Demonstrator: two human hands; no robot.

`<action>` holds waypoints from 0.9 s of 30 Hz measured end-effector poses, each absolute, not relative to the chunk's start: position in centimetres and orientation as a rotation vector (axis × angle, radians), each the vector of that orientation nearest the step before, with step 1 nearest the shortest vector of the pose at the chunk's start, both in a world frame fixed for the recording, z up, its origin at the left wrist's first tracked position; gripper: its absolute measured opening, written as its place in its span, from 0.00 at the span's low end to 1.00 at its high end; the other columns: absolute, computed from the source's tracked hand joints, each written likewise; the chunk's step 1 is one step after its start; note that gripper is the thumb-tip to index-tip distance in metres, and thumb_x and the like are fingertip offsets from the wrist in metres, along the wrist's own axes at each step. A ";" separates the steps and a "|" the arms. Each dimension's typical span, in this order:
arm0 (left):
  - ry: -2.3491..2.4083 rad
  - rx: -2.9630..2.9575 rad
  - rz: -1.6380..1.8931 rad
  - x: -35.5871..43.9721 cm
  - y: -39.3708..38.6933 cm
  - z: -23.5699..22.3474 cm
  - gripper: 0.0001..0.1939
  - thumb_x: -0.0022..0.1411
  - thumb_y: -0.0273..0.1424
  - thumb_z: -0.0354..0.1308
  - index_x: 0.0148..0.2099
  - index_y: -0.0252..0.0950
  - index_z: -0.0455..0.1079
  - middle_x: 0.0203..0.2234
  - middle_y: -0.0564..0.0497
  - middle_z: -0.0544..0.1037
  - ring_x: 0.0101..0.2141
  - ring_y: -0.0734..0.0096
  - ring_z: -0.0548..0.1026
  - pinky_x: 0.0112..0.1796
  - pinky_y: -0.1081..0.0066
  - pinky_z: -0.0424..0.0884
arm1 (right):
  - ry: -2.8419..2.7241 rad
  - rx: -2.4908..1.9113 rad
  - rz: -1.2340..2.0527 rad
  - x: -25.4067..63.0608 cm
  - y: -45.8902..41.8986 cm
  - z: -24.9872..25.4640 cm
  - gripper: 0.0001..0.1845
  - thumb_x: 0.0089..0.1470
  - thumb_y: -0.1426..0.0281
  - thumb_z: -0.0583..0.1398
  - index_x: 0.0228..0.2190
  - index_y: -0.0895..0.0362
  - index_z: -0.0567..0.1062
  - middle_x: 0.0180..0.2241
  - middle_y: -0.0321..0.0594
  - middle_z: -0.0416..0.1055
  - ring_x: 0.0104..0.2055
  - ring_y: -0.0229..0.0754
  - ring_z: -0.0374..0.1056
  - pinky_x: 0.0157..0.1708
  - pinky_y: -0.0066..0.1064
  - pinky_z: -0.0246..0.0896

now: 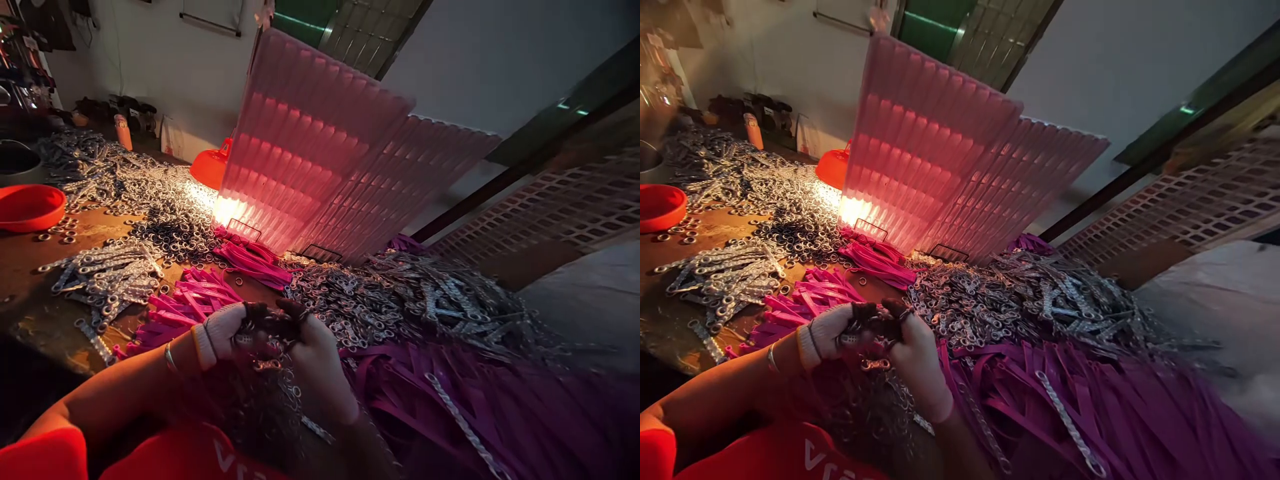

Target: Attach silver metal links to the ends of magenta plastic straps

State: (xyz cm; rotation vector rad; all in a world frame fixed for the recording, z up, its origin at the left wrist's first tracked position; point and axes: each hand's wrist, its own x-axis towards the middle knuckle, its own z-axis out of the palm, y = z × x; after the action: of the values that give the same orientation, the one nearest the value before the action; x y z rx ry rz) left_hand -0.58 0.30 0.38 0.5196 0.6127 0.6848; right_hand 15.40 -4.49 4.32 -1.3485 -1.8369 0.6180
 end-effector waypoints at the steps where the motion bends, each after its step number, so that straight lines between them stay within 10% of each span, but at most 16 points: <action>1: 0.580 0.463 0.646 -0.8 0.4 0.4 0.09 0.60 0.30 0.56 0.32 0.28 0.72 0.20 0.48 0.74 0.14 0.80 0.65 0.12 0.81 0.51 | -1.770 -1.369 0.648 15.4 -4.6 4.7 0.26 0.46 0.76 0.55 0.49 0.53 0.74 0.42 0.42 0.76 0.43 0.46 0.71 0.44 0.39 0.66; 19: 0.675 0.822 0.799 -1.9 -2.2 2.2 0.11 0.47 0.26 0.61 0.36 0.32 0.73 0.19 0.55 0.71 0.16 0.82 0.63 0.17 0.79 0.54 | -1.517 -1.396 0.783 13.9 -5.4 5.5 0.17 0.53 0.63 0.60 0.44 0.55 0.76 0.39 0.41 0.76 0.42 0.47 0.69 0.43 0.37 0.64; 27: 0.843 1.894 1.211 -2.5 -2.8 2.6 0.28 0.56 0.21 0.51 0.60 0.33 0.65 0.31 0.49 0.76 0.30 0.70 0.72 0.32 0.73 0.67 | -1.361 -1.380 1.065 13.4 -5.5 5.5 0.15 0.52 0.61 0.60 0.38 0.57 0.76 0.25 0.34 0.67 0.25 0.35 0.55 0.23 0.27 0.52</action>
State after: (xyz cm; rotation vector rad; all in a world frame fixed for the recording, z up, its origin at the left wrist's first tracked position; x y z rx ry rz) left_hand -2.49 -2.83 2.61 1.8939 0.8434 1.2114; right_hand 13.42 -5.54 5.50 -1.3796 -1.3612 1.0647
